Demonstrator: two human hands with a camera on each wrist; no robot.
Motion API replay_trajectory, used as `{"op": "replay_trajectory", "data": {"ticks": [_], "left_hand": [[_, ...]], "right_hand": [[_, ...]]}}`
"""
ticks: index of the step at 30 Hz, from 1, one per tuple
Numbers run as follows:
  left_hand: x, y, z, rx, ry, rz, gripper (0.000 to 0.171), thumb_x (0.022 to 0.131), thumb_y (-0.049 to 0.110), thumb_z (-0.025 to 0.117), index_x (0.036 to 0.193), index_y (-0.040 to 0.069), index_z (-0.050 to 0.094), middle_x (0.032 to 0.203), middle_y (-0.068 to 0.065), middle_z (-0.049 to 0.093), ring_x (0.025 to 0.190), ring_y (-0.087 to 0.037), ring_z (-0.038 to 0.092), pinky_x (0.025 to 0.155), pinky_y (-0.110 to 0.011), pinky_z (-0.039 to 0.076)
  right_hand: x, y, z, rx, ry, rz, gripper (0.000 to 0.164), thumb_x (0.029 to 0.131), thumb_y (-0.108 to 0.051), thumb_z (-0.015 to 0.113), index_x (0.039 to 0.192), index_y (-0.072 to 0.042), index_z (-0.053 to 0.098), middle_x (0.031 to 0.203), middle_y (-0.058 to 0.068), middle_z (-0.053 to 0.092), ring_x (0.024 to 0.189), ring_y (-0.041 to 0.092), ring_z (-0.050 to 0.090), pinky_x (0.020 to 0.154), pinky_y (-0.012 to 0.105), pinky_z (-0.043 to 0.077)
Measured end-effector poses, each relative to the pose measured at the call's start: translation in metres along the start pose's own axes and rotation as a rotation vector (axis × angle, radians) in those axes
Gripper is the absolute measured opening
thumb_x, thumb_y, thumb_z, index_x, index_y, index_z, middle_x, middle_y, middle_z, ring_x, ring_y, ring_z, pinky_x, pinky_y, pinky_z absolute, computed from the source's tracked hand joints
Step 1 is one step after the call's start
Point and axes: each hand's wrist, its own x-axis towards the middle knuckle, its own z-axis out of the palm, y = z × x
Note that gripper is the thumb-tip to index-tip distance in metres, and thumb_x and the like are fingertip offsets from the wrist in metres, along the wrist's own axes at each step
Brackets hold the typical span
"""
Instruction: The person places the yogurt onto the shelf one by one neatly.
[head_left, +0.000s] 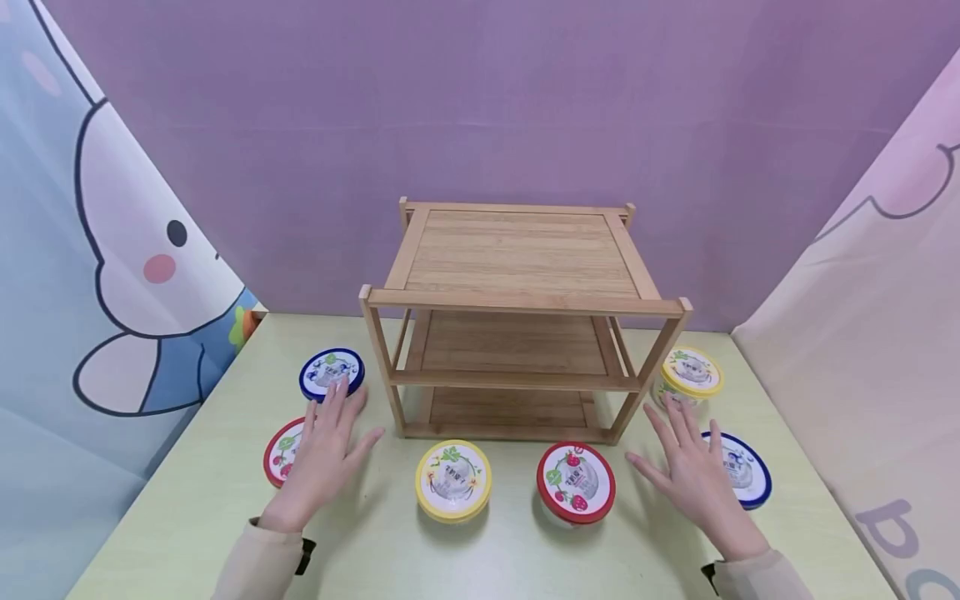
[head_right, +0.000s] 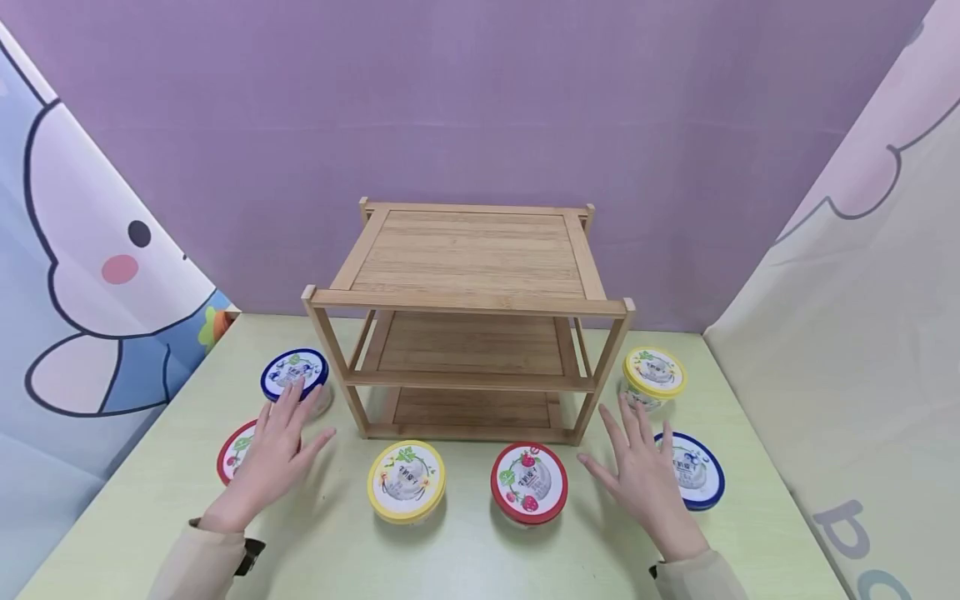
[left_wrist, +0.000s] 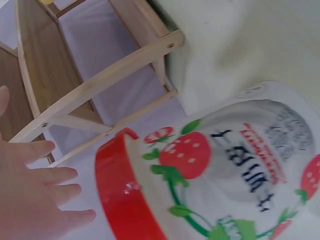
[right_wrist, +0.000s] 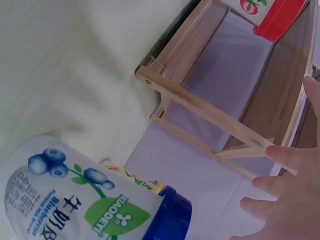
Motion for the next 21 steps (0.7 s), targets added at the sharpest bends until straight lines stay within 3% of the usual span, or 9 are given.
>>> {"op": "replay_trajectory", "data": {"ticks": [6,12,17,21], "left_hand": [[0.01,0.006,-0.01,-0.119,0.056,-0.032,0.059,0.091,0.037,0.046,0.136,0.002,0.029,0.142,-0.021,0.019,0.129,-0.038,0.016,0.101,-0.055,0.014],[0.022,0.013,-0.02,-0.267,0.099,-0.072,0.053,0.093,0.031,0.043,0.135,0.001,0.03,0.138,-0.022,0.027,0.126,-0.039,0.024,0.099,-0.055,0.021],[0.031,0.016,-0.024,-0.365,0.085,-0.129,0.051,0.094,0.035,0.038,0.136,0.007,0.029,0.139,-0.018,0.029,0.127,-0.035,0.025,0.098,-0.054,0.025],[0.038,0.02,-0.025,-0.431,0.118,-0.13,0.05,0.095,0.035,0.037,0.135,0.005,0.032,0.138,-0.016,0.032,0.126,-0.033,0.028,0.098,-0.052,0.027]], "right_hand": [[-0.002,-0.005,0.0,0.048,0.063,-0.062,0.068,0.081,-0.044,0.058,0.133,-0.007,0.037,0.144,0.015,0.019,0.134,0.027,0.007,0.103,0.053,-0.004],[-0.004,-0.014,0.0,0.109,0.083,-0.104,0.06,0.08,-0.038,0.061,0.126,-0.004,0.045,0.137,0.02,0.03,0.129,0.033,0.022,0.104,0.051,0.004],[-0.005,-0.019,0.003,0.136,0.083,-0.119,0.057,0.077,-0.034,0.065,0.123,-0.005,0.047,0.131,0.02,0.038,0.12,0.039,0.032,0.098,0.054,0.02],[-0.007,-0.021,0.006,0.161,0.107,-0.144,0.057,0.073,-0.03,0.07,0.121,-0.005,0.05,0.125,0.021,0.044,0.112,0.04,0.04,0.089,0.055,0.03]]}}
